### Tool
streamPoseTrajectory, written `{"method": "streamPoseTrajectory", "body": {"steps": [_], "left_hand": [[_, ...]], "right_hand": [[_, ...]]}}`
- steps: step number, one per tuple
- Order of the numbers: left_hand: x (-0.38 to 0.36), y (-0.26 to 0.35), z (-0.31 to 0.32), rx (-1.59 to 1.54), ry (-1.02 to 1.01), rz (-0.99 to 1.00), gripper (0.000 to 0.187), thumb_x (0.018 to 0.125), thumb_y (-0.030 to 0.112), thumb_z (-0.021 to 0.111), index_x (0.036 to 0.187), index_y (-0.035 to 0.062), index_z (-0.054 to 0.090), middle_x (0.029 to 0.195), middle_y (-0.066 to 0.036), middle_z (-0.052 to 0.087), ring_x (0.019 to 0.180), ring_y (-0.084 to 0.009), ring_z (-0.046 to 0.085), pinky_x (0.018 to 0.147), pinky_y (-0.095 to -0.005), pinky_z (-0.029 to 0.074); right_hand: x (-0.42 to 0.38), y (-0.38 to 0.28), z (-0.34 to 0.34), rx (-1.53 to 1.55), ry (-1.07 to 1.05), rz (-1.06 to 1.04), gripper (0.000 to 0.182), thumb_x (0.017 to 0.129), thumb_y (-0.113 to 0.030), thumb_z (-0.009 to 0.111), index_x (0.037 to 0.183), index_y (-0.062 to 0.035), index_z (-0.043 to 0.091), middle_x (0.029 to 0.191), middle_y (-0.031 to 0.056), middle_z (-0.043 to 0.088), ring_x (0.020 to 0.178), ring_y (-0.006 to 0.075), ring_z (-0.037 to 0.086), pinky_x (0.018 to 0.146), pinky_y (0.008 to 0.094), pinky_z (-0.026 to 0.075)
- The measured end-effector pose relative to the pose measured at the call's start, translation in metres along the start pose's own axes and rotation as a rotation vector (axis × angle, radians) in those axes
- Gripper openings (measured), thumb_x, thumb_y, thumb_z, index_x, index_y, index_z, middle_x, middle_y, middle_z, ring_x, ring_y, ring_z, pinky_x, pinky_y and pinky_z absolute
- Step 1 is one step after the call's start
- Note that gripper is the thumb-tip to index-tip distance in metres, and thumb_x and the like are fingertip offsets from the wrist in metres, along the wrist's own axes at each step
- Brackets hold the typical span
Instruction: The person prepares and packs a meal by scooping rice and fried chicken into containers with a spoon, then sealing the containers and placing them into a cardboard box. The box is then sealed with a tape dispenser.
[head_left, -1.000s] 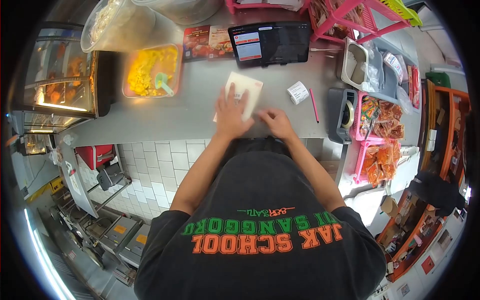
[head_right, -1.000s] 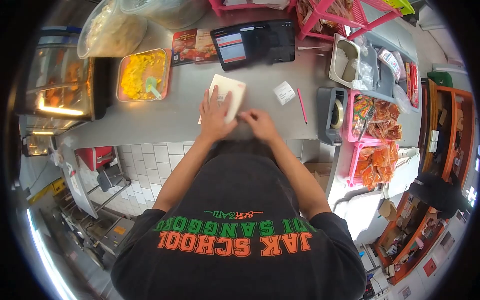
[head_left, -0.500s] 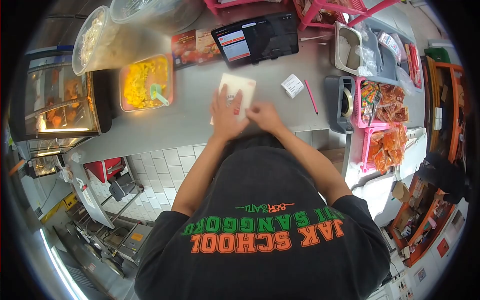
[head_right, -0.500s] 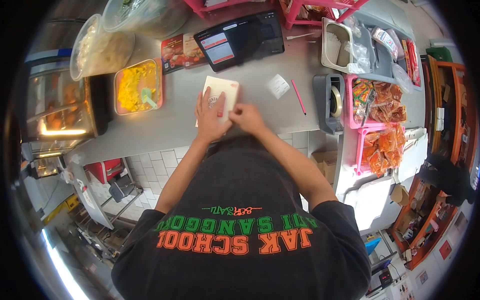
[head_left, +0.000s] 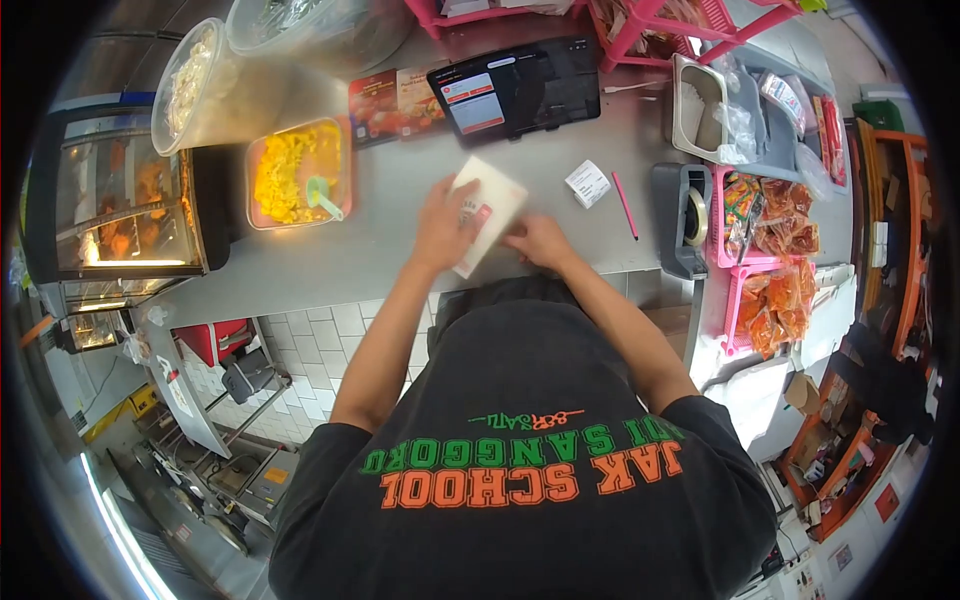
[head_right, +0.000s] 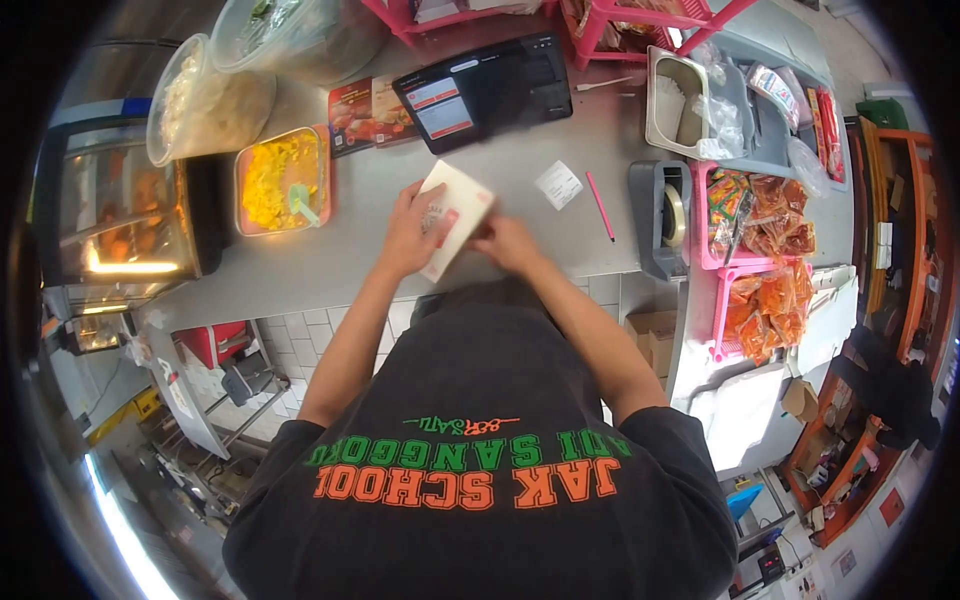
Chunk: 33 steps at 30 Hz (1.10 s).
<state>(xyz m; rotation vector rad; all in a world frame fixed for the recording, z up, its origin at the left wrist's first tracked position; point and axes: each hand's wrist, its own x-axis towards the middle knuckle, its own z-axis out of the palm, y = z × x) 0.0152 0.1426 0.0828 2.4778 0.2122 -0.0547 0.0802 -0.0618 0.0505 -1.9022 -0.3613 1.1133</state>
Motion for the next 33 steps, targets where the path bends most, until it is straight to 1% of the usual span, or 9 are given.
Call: {"method": "streamPoseTrajectory", "body": {"steps": [4, 7, 15, 19, 20, 22, 25, 27, 33], "left_hand": [[0.036, 0.023, -0.026, 0.06, -0.144, -0.065, 0.075, 0.087, 0.041, 0.064, 0.15, 0.0145, 0.034, 0.122, -0.023, 0.057, 0.11, -0.0414, 0.058, 0.095, -0.0452, 0.046], [0.065, 0.033, -0.025, 0.177, -0.249, -0.189, 0.08, 0.09, 0.052, 0.056, 0.153, 0.0142, 0.025, 0.119, -0.025, 0.06, 0.107, -0.0426, 0.06, 0.093, -0.0477, 0.047], [0.077, 0.013, 0.002, 0.197, -0.243, -0.15, 0.088, 0.09, 0.059, 0.052, 0.155, 0.0119, 0.016, 0.122, -0.03, 0.058, 0.109, -0.0441, 0.059, 0.094, -0.0486, 0.046], [0.079, 0.012, 0.003, 0.14, -0.31, -0.147, 0.083, 0.092, 0.052, 0.054, 0.15, 0.0006, 0.026, 0.133, -0.032, 0.05, 0.124, -0.0428, 0.05, 0.105, -0.0447, 0.038], [0.078, -0.025, 0.021, 0.142, -0.082, 0.113, 0.084, 0.091, 0.051, 0.057, 0.151, 0.0007, 0.025, 0.139, -0.031, 0.046, 0.127, -0.0416, 0.047, 0.106, -0.046, 0.036], [0.052, 0.03, -0.007, 0.209, -0.05, 0.012, 0.088, 0.088, 0.052, 0.062, 0.152, 0.0069, 0.023, 0.139, -0.034, 0.039, 0.132, -0.0459, 0.038, 0.107, -0.0502, 0.034], [0.018, 0.043, -0.006, 0.328, -0.115, 0.144, 0.099, 0.079, 0.057, 0.068, 0.154, 0.0116, 0.021, 0.143, -0.035, 0.031, 0.135, -0.0495, 0.03, 0.11, -0.0539, 0.028], [-0.003, 0.039, 0.003, 0.431, -0.159, 0.202, 0.103, 0.076, 0.056, 0.072, 0.154, 0.0128, 0.02, 0.147, -0.035, 0.026, 0.137, -0.0499, 0.026, 0.112, -0.0556, 0.026], [-0.003, 0.018, -0.002, 0.468, -0.334, 0.39, 0.101, 0.071, 0.033, 0.072, 0.155, 0.0137, 0.02, 0.156, -0.032, 0.008, 0.142, -0.0527, 0.014, 0.115, -0.0577, 0.019]], "right_hand": [[0.003, 0.032, 0.007, -0.029, 0.134, -0.15, 0.025, 0.091, -0.021, 0.065, 0.096, 0.0031, 0.064, 0.072, 0.0104, 0.068, 0.056, 0.0137, 0.065, 0.055, 0.027, 0.051], [-0.014, 0.046, -0.001, 0.087, 0.116, -0.061, 0.026, 0.089, -0.023, 0.064, 0.101, 0.0001, 0.066, 0.078, 0.0129, 0.069, 0.06, 0.022, 0.066, 0.064, 0.0357, 0.052], [-0.067, 0.091, -0.012, 0.283, 0.318, 0.076, 0.027, 0.092, -0.024, 0.059, 0.101, 0.0005, 0.065, 0.075, 0.0119, 0.068, 0.063, 0.0213, 0.067, 0.062, 0.0362, 0.052], [-0.087, 0.096, -0.006, 0.262, 0.427, -0.002, 0.028, 0.089, -0.027, 0.058, 0.095, -0.0019, 0.068, 0.079, 0.0161, 0.069, 0.066, 0.0269, 0.068, 0.067, 0.0395, 0.053], [-0.088, 0.101, -0.001, 0.109, 0.516, -0.124, 0.031, 0.09, -0.032, 0.058, 0.093, -0.0024, 0.068, 0.08, 0.0174, 0.068, 0.067, 0.0335, 0.066, 0.068, 0.0428, 0.052], [-0.095, 0.104, 0.0, -0.112, 0.446, -0.112, 0.035, 0.094, -0.034, 0.054, 0.094, 0.0, 0.066, 0.082, 0.0157, 0.068, 0.063, 0.0283, 0.066, 0.065, 0.0391, 0.051], [-0.125, 0.091, 0.008, 0.13, 0.425, 0.036, 0.036, 0.094, -0.036, 0.054, 0.092, -0.0015, 0.066, 0.085, 0.0176, 0.068, 0.07, 0.034, 0.064, 0.068, 0.0409, 0.05], [-0.139, 0.098, 0.03, 0.095, 0.595, 0.013, 0.035, 0.093, -0.035, 0.055, 0.093, -0.0025, 0.067, 0.086, 0.0173, 0.068, 0.075, 0.0338, 0.064, 0.07, 0.0413, 0.05], [-0.198, 0.127, 0.106, 0.247, 0.968, 0.184, 0.028, 0.091, -0.03, 0.058, 0.101, -0.0046, 0.066, 0.088, 0.016, 0.069, 0.085, 0.0312, 0.066, 0.077, 0.0408, 0.05]]}}
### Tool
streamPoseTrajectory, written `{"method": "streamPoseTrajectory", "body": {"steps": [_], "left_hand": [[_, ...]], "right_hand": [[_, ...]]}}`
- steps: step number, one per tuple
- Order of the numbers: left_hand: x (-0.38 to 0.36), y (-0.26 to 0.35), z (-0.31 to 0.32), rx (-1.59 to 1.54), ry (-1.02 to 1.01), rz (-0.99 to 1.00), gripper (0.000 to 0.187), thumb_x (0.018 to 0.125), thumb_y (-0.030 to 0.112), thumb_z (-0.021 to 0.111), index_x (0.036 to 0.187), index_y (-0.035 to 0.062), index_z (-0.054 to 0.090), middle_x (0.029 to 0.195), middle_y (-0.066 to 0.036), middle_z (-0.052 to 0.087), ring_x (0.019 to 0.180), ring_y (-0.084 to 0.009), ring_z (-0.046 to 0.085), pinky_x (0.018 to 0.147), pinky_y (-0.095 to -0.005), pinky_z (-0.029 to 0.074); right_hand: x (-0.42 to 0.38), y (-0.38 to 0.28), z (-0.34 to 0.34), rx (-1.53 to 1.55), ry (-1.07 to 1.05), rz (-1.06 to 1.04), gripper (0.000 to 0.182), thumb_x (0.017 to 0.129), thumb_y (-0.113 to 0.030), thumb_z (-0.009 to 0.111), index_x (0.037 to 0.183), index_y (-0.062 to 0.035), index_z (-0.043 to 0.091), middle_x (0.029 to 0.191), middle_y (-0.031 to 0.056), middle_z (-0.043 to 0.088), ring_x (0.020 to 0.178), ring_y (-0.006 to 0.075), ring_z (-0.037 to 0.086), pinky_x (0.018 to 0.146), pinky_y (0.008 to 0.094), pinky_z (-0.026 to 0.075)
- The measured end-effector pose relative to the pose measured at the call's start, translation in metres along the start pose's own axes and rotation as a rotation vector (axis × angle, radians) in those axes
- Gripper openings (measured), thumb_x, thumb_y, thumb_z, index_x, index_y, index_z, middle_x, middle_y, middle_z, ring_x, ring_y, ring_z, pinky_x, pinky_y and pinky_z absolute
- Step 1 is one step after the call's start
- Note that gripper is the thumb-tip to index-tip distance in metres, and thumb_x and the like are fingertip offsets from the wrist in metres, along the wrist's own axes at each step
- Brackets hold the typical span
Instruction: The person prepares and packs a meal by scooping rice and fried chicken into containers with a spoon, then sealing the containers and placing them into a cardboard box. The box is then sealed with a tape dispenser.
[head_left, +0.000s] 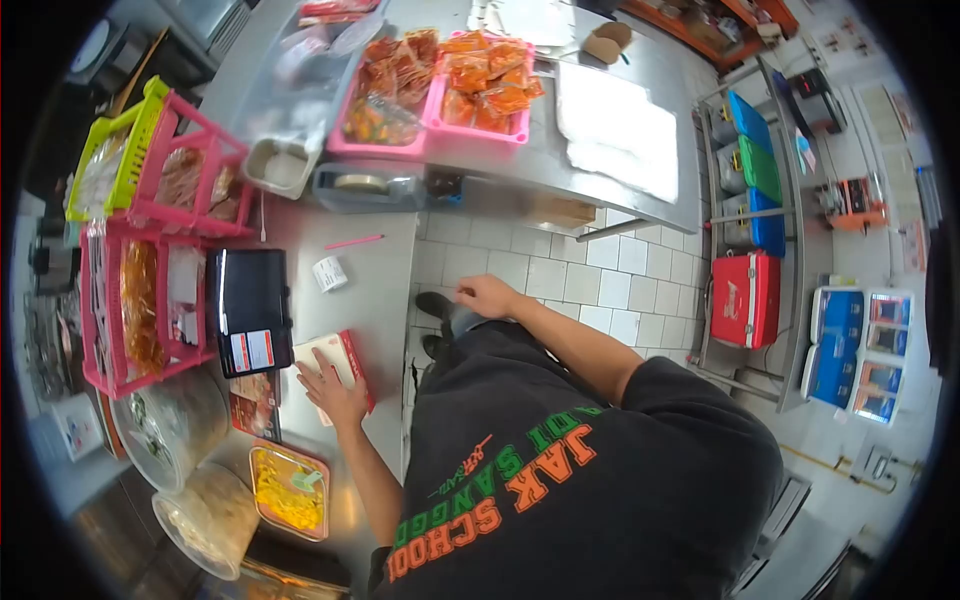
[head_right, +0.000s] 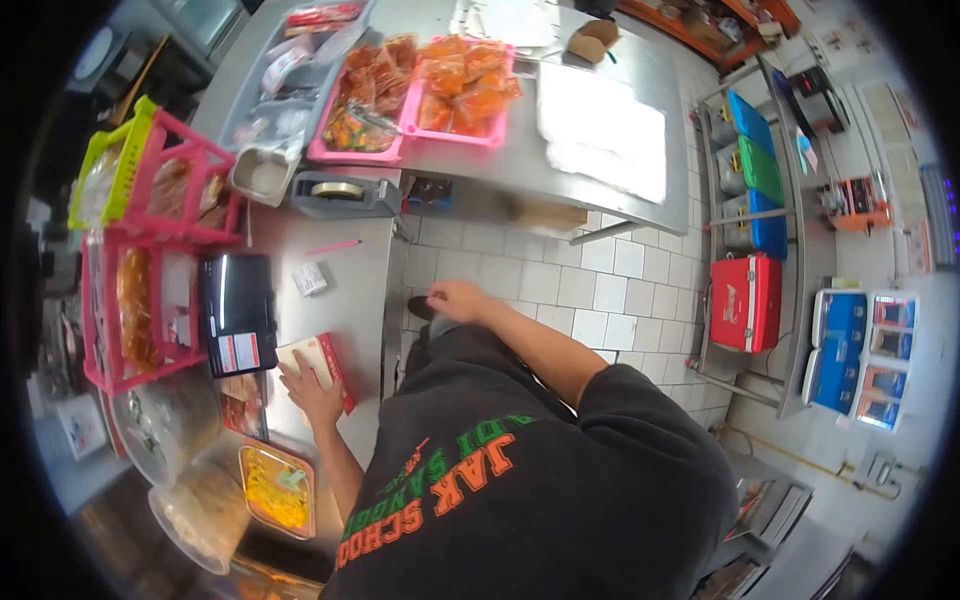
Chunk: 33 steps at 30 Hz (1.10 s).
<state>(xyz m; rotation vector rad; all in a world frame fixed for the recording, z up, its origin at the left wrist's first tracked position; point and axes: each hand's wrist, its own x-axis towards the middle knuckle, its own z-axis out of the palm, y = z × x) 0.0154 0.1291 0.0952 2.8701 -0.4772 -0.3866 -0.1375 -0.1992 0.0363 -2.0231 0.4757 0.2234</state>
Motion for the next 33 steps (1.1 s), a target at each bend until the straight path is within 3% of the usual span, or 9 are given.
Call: {"method": "streamPoseTrajectory", "body": {"steps": [6, 10, 12, 15, 18, 21, 23, 26, 33], "left_hand": [[-0.006, 0.005, 0.004, -0.119, 0.151, 0.067, 0.086, 0.078, 0.02, 0.066, 0.152, 0.0061, 0.024, 0.155, -0.03, 0.011, 0.141, -0.0507, 0.016, 0.115, -0.0578, 0.019], [-0.037, 0.053, 0.0, -0.394, 0.388, 0.031, 0.073, 0.081, 0.013, 0.064, 0.147, 0.0017, 0.033, 0.148, -0.027, 0.022, 0.138, -0.0444, 0.024, 0.115, -0.0518, 0.025], [-0.054, 0.077, 0.009, -0.37, 0.401, 0.047, 0.073, 0.08, 0.012, 0.064, 0.146, 0.0012, 0.034, 0.146, -0.027, 0.024, 0.138, -0.0439, 0.024, 0.114, -0.0514, 0.025], [-0.066, 0.148, 0.017, -0.445, 0.355, 0.025, 0.071, 0.079, 0.006, 0.065, 0.144, -0.0003, 0.035, 0.141, -0.024, 0.029, 0.133, -0.041, 0.032, 0.112, -0.0478, 0.031], [-0.065, 0.199, 0.062, -0.536, 0.275, 0.062, 0.068, 0.078, 0.001, 0.064, 0.141, 0.0018, 0.04, 0.139, -0.022, 0.032, 0.121, -0.0344, 0.045, 0.099, -0.0402, 0.044], [-0.068, 0.246, 0.109, -0.588, 0.249, 0.041, 0.065, 0.079, 0.004, 0.065, 0.14, 0.0039, 0.043, 0.139, -0.02, 0.033, 0.115, -0.0317, 0.049, 0.095, -0.0399, 0.045], [-0.088, 0.288, 0.11, -0.582, 0.122, -0.026, 0.065, 0.079, 0.005, 0.066, 0.14, 0.0055, 0.043, 0.139, -0.018, 0.033, 0.112, -0.0303, 0.051, 0.093, -0.0404, 0.046], [-0.106, 0.344, 0.128, -0.619, -0.02, -0.1, 0.065, 0.079, 0.006, 0.067, 0.14, 0.0075, 0.044, 0.139, -0.016, 0.033, 0.108, -0.0279, 0.053, 0.09, -0.0404, 0.047], [-0.157, 0.342, 0.17, -0.574, -0.072, -0.302, 0.059, 0.081, 0.012, 0.066, 0.136, 0.0056, 0.047, 0.139, -0.02, 0.034, 0.103, -0.0334, 0.057, 0.088, -0.0425, 0.049]], "right_hand": [[-0.062, 0.061, -0.062, 0.059, 0.341, 0.162, 0.051, 0.087, -0.025, 0.061, 0.132, -0.0068, 0.048, 0.098, 0.0189, 0.068, 0.095, 0.0359, 0.064, 0.085, 0.0432, 0.049], [-0.044, 0.107, -0.178, -0.105, 0.559, 0.202, 0.055, 0.087, -0.025, 0.061, 0.135, -0.0025, 0.048, 0.125, 0.0236, 0.059, 0.112, 0.0382, 0.058, 0.098, 0.0452, 0.045], [-0.015, 0.157, -0.234, -0.327, 0.946, 0.058, 0.052, 0.088, -0.021, 0.064, 0.134, -0.0036, 0.048, 0.117, 0.0202, 0.062, 0.109, 0.0373, 0.058, 0.095, 0.0439, 0.046], [0.012, 0.183, -0.33, -0.405, 1.04, 0.002, 0.044, 0.091, -0.012, 0.054, 0.133, 0.0015, 0.048, 0.125, 0.0252, 0.057, 0.116, 0.0415, 0.048, 0.101, 0.0475, 0.041], [0.041, 0.231, -0.401, -0.49, 0.88, 0.096, 0.039, 0.094, -0.018, 0.051, 0.131, -0.005, 0.053, 0.119, 0.0204, 0.062, 0.115, 0.0395, 0.052, 0.1, 0.0483, 0.041], [0.05, 0.243, -0.45, -0.572, 0.352, 0.387, 0.031, 0.097, -0.031, 0.045, 0.116, -0.0164, 0.064, 0.109, 0.0095, 0.069, 0.108, 0.0331, 0.062, 0.094, 0.0536, 0.042], [0.055, 0.236, -0.47, -0.569, 0.164, 0.408, 0.032, 0.091, -0.038, 0.056, 0.104, -0.0123, 0.069, 0.106, 0.011, 0.07, 0.105, 0.0325, 0.063, 0.091, 0.054, 0.043], [0.057, 0.202, -0.487, -0.85, 0.023, 0.333, 0.045, 0.077, -0.054, 0.07, 0.081, -0.0091, 0.069, 0.089, 0.0096, 0.072, 0.087, 0.0302, 0.068, 0.078, 0.0462, 0.049], [0.053, 0.225, -0.468, -0.97, 0.068, 0.237, 0.046, 0.072, -0.052, 0.075, 0.086, -0.0081, 0.071, 0.09, 0.0107, 0.072, 0.087, 0.0302, 0.068, 0.08, 0.0458, 0.05]]}}
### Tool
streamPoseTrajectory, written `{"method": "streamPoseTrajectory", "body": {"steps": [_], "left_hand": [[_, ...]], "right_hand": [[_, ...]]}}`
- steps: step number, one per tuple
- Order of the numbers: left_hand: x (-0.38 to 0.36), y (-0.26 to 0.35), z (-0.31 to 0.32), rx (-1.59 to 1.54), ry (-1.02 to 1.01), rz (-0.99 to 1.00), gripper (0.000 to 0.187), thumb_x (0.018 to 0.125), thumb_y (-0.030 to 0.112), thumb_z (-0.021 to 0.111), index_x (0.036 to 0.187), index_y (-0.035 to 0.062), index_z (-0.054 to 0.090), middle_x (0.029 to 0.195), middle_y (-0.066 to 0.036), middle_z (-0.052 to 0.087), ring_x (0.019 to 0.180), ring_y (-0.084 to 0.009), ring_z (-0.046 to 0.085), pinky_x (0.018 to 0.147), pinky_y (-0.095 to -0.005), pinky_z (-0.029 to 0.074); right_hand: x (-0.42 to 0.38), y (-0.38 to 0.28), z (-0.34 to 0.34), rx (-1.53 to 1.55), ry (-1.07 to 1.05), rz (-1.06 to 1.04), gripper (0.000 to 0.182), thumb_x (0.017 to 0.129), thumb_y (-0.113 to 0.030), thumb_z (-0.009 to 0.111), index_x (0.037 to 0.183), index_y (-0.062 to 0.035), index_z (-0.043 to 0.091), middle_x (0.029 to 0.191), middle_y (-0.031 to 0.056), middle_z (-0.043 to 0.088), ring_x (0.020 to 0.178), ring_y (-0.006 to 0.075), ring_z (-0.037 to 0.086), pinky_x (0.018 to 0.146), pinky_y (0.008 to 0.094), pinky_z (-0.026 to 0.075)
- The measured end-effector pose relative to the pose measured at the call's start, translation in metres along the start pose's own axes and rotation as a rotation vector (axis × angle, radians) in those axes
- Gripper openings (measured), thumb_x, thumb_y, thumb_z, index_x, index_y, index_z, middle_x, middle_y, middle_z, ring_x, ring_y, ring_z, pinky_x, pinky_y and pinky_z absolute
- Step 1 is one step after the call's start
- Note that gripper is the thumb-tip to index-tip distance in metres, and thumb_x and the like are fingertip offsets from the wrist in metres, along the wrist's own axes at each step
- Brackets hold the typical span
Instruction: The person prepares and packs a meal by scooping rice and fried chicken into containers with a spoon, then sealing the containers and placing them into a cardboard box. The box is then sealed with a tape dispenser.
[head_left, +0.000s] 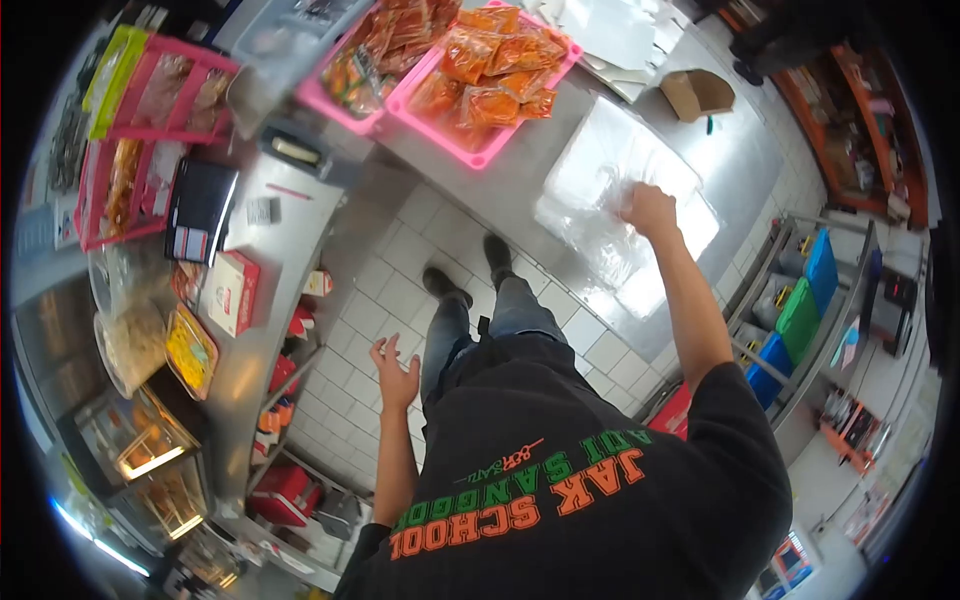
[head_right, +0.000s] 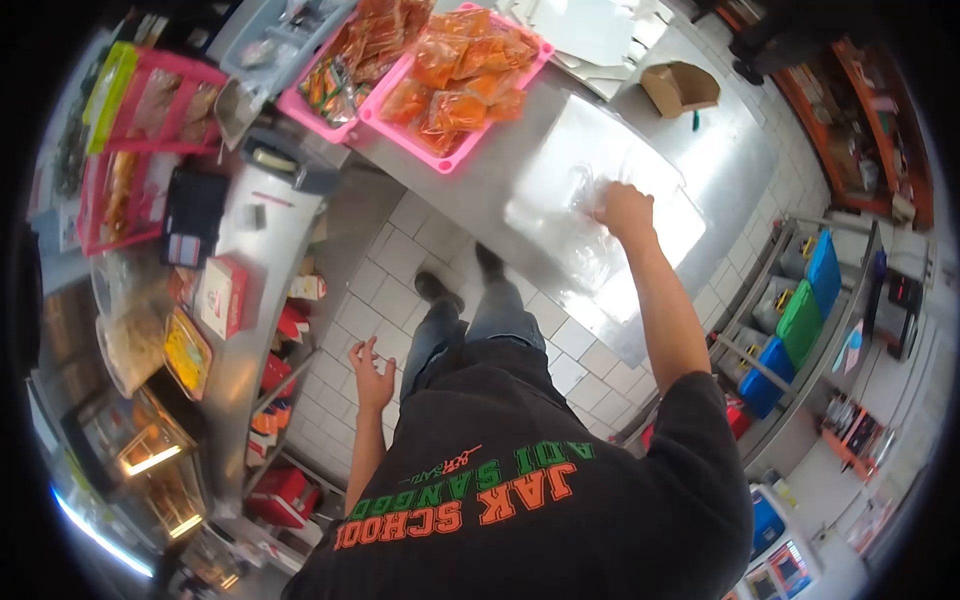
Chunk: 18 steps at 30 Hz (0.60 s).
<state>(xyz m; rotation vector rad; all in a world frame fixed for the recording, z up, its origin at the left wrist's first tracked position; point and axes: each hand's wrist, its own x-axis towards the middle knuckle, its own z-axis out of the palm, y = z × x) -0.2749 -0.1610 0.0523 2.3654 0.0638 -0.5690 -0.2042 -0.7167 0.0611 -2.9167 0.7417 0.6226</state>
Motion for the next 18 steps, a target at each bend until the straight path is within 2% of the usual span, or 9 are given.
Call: {"method": "streamPoseTrajectory", "body": {"steps": [2, 6, 7, 10, 13, 15, 16, 17, 18], "left_hand": [[-0.008, -0.009, 0.003, 0.047, 0.082, 0.034, 0.058, 0.081, 0.015, 0.066, 0.135, 0.0053, 0.047, 0.138, -0.021, 0.034, 0.101, -0.0351, 0.058, 0.088, -0.043, 0.05], [-0.018, -0.019, 0.014, 0.011, 0.102, -0.103, 0.054, 0.082, 0.017, 0.067, 0.131, 0.0058, 0.049, 0.137, -0.021, 0.036, 0.101, -0.0371, 0.059, 0.088, -0.0431, 0.051], [-0.023, -0.02, 0.018, -0.001, 0.148, -0.153, 0.054, 0.082, 0.017, 0.067, 0.131, 0.0058, 0.049, 0.137, -0.021, 0.036, 0.101, -0.0371, 0.059, 0.088, -0.0431, 0.051], [-0.04, -0.029, 0.036, -0.13, 0.066, -0.304, 0.052, 0.083, 0.022, 0.067, 0.13, 0.0062, 0.051, 0.137, -0.02, 0.037, 0.105, -0.0389, 0.059, 0.091, -0.0449, 0.05], [-0.066, -0.054, 0.061, -0.117, 0.046, -0.344, 0.054, 0.086, 0.035, 0.063, 0.13, 0.006, 0.052, 0.137, -0.022, 0.039, 0.113, -0.0435, 0.055, 0.095, -0.0484, 0.048], [-0.086, -0.061, 0.071, -0.172, 0.098, -0.403, 0.054, 0.087, 0.036, 0.063, 0.129, 0.0056, 0.052, 0.136, -0.022, 0.04, 0.113, -0.0435, 0.055, 0.095, -0.0479, 0.048], [-0.096, -0.064, 0.076, -0.201, 0.113, -0.422, 0.054, 0.087, 0.037, 0.063, 0.129, 0.0052, 0.052, 0.135, -0.023, 0.041, 0.113, -0.0434, 0.055, 0.096, -0.0475, 0.047], [-0.104, -0.068, 0.08, -0.224, 0.163, -0.455, 0.054, 0.087, 0.037, 0.063, 0.129, 0.0052, 0.052, 0.135, -0.023, 0.041, 0.113, -0.0434, 0.055, 0.096, -0.0475, 0.047], [-0.115, -0.072, 0.083, -0.225, 0.153, -0.45, 0.053, 0.088, 0.037, 0.063, 0.129, 0.0047, 0.053, 0.135, -0.023, 0.042, 0.114, -0.0436, 0.055, 0.096, -0.0474, 0.047]], "right_hand": [[-0.011, -0.007, -0.011, -0.004, -0.029, -0.024, 0.039, 0.078, -0.047, 0.071, 0.084, -0.0085, 0.07, 0.087, 0.0118, 0.071, 0.087, 0.0317, 0.067, 0.077, 0.046, 0.05], [-0.011, 0.001, 0.004, 0.074, 0.006, -0.097, 0.031, 0.082, -0.041, 0.065, 0.081, -0.0109, 0.071, 0.08, 0.0111, 0.07, 0.08, 0.0331, 0.067, 0.071, 0.0473, 0.051], [-0.009, 0.006, 0.008, 0.08, 0.051, -0.145, 0.029, 0.082, -0.039, 0.065, 0.083, -0.0109, 0.07, 0.083, 0.0117, 0.07, 0.083, 0.0334, 0.067, 0.073, 0.0467, 0.051], [0.003, 0.027, 0.009, 0.192, -0.031, -0.227, 0.023, 0.084, -0.024, 0.064, 0.096, -0.0052, 0.071, 0.097, 0.0179, 0.069, 0.093, 0.037, 0.066, 0.084, 0.044, 0.051], [-0.003, 0.034, -0.013, 0.22, 0.011, -0.254, 0.024, 0.087, -0.019, 0.061, 0.097, 0.0006, 0.07, 0.091, 0.022, 0.07, 0.091, 0.038, 0.067, 0.083, 0.042, 0.051], [-0.006, 0.044, -0.027, 0.279, 0.111, -0.222, 0.028, 0.089, -0.022, 0.059, 0.098, 0.0018, 0.07, 0.092, 0.0213, 0.07, 0.089, 0.0354, 0.068, 0.08, 0.0417, 0.051], [0.0, 0.055, -0.035, 0.31, 0.128, -0.201, 0.028, 0.091, -0.021, 0.056, 0.099, 0.0026, 0.069, 0.091, 0.019, 0.071, 0.087, 0.0294, 0.067, 0.08, 0.0393, 0.05], [0.012, 0.074, -0.043, 0.499, 0.107, -0.211, 0.028, 0.091, -0.019, 0.054, 0.101, 0.003, 0.068, 0.093, 0.0134, 0.07, 0.088, 0.0243, 0.063, 0.08, 0.0361, 0.048], [0.026, 0.094, -0.052, 0.776, 0.056, -0.038, 0.029, 0.092, -0.019, 0.052, 0.104, 0.0026, 0.066, 0.098, 0.0077, 0.067, 0.089, 0.0204, 0.059, 0.081, 0.0333, 0.046]]}}
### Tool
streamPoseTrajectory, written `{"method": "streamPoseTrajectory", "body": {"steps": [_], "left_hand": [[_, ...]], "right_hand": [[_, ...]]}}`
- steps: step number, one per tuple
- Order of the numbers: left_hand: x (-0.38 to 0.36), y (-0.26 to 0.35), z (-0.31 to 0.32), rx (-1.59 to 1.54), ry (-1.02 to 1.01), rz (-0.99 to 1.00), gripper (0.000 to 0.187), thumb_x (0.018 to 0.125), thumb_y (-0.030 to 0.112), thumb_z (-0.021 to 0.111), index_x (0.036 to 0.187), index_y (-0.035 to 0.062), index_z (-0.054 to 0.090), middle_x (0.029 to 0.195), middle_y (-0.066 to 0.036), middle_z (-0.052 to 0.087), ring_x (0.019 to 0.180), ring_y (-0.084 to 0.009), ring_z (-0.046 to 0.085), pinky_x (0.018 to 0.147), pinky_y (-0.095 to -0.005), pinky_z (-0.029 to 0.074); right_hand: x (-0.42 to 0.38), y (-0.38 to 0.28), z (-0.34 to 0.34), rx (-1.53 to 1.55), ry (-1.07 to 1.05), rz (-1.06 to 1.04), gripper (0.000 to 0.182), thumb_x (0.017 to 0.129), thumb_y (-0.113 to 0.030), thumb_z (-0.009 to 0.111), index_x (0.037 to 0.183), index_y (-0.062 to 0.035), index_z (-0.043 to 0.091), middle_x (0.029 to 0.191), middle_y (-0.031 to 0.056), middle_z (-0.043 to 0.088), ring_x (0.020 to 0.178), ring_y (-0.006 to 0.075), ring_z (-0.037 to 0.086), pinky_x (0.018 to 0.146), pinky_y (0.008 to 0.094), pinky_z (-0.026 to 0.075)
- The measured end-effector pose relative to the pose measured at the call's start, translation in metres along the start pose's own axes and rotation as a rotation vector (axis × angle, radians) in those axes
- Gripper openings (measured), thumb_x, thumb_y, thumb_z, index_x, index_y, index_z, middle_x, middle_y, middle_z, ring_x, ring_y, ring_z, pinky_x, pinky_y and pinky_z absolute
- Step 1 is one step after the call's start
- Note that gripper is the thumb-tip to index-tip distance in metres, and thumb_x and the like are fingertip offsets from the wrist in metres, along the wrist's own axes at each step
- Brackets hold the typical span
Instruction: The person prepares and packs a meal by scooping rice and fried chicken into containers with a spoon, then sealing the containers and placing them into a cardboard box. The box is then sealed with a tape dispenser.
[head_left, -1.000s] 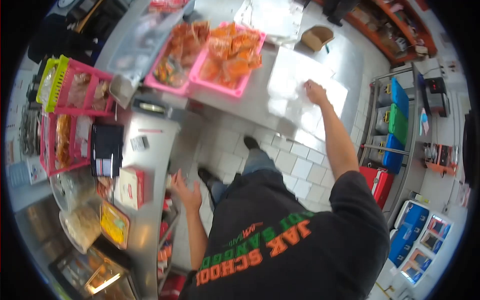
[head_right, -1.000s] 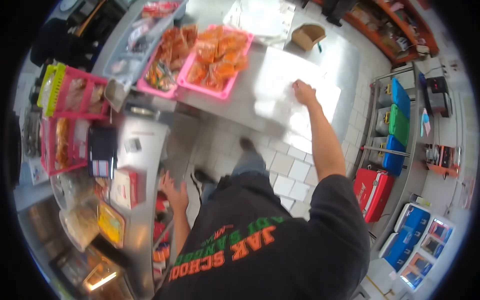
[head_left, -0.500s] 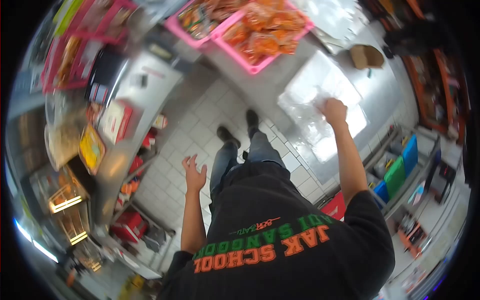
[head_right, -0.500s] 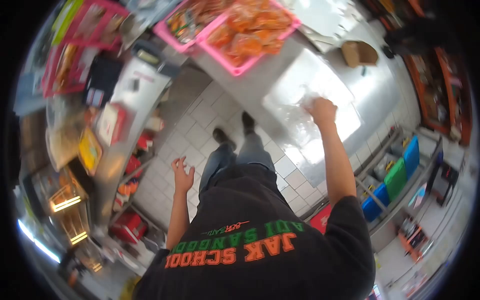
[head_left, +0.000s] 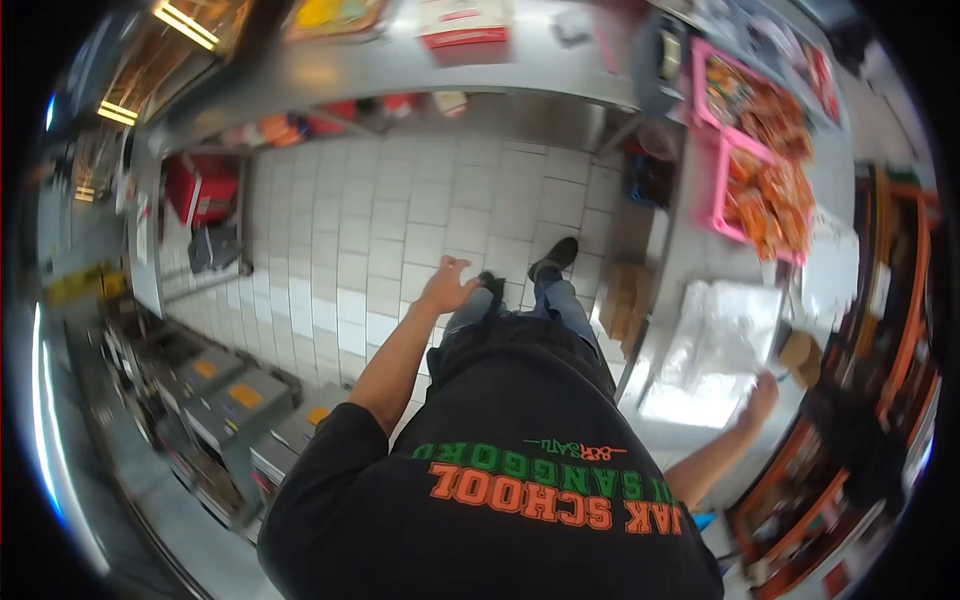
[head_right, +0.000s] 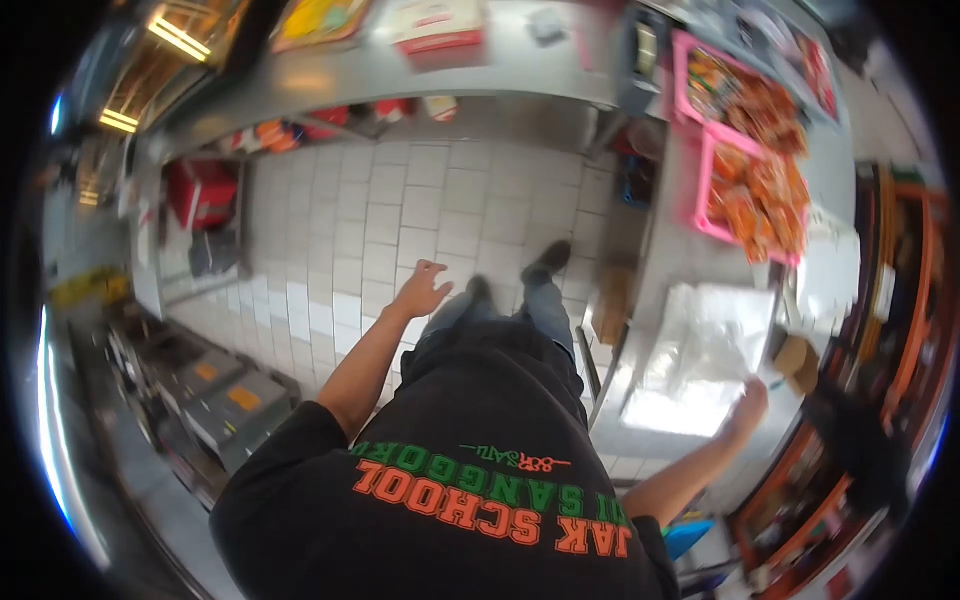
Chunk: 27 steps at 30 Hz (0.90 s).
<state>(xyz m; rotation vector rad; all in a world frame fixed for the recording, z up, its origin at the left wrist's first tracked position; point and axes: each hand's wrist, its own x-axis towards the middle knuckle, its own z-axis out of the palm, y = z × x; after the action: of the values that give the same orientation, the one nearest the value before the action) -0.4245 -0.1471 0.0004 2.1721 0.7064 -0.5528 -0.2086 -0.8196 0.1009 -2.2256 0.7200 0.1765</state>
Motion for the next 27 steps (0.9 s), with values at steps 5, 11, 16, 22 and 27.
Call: {"method": "streamPoseTrajectory", "body": {"steps": [5, 11, 16, 22, 27], "left_hand": [[-0.032, -0.046, 0.002, -0.05, 0.088, 0.012, 0.053, 0.089, 0.039, 0.062, 0.128, 0.004, 0.054, 0.131, -0.024, 0.047, 0.113, -0.041, 0.056, 0.094, -0.0459, 0.048], [-0.032, -0.039, 0.014, -0.49, 0.033, 0.162, 0.05, 0.091, 0.045, 0.061, 0.119, 0.0032, 0.061, 0.113, -0.018, 0.063, 0.101, -0.0293, 0.063, 0.087, -0.0397, 0.049], [-0.067, 0.012, -0.01, -1.291, -0.395, 0.131, 0.069, 0.096, 0.059, 0.047, 0.137, 0.0029, 0.046, 0.119, -0.011, 0.063, 0.11, -0.0207, 0.059, 0.096, -0.0394, 0.045], [-0.125, -0.015, -0.049, -1.95, -0.621, 0.926, 0.091, 0.089, 0.063, 0.053, 0.152, 0.0053, 0.024, 0.131, -0.017, 0.057, 0.124, -0.0274, 0.053, 0.107, -0.0478, 0.04], [-0.173, -0.055, -0.108, -1.716, -0.375, 0.726, 0.031, 0.095, 0.024, 0.065, 0.111, -0.0021, 0.063, 0.089, -0.007, 0.065, 0.093, -0.0196, 0.065, 0.083, -0.0376, 0.052]], "right_hand": [[-0.055, -0.14, -0.066, -0.246, 0.535, -0.476, 0.039, 0.095, -0.023, 0.05, 0.125, 0.0017, 0.056, 0.115, 0.0225, 0.063, 0.096, 0.0295, 0.064, 0.084, 0.0375, 0.051], [-0.223, -0.314, 0.049, 1.026, 0.068, -0.382, 0.042, 0.09, -0.051, 0.061, 0.108, -0.0135, 0.06, 0.099, 0.0044, 0.064, 0.09, 0.0217, 0.061, 0.079, 0.041, 0.051], [-0.27, -0.248, 0.229, 1.344, -1.362, -0.009, 0.032, 0.102, -0.026, 0.047, 0.124, -0.0036, 0.054, 0.075, 0.0011, 0.046, 0.064, 0.0125, 0.047, 0.062, 0.022, 0.047], [-0.381, -0.267, 0.283, 0.842, -1.218, -0.002, 0.031, 0.094, -0.017, 0.05, 0.122, -0.0043, 0.053, 0.085, 0.0062, 0.06, 0.069, 0.0145, 0.06, 0.057, 0.0279, 0.052], [-0.361, -0.298, 0.264, 0.608, -0.996, -0.327, 0.037, 0.086, -0.009, 0.05, 0.121, 0.0004, 0.053, 0.095, 0.0092, 0.064, 0.074, 0.0144, 0.064, 0.059, 0.026, 0.054]]}}
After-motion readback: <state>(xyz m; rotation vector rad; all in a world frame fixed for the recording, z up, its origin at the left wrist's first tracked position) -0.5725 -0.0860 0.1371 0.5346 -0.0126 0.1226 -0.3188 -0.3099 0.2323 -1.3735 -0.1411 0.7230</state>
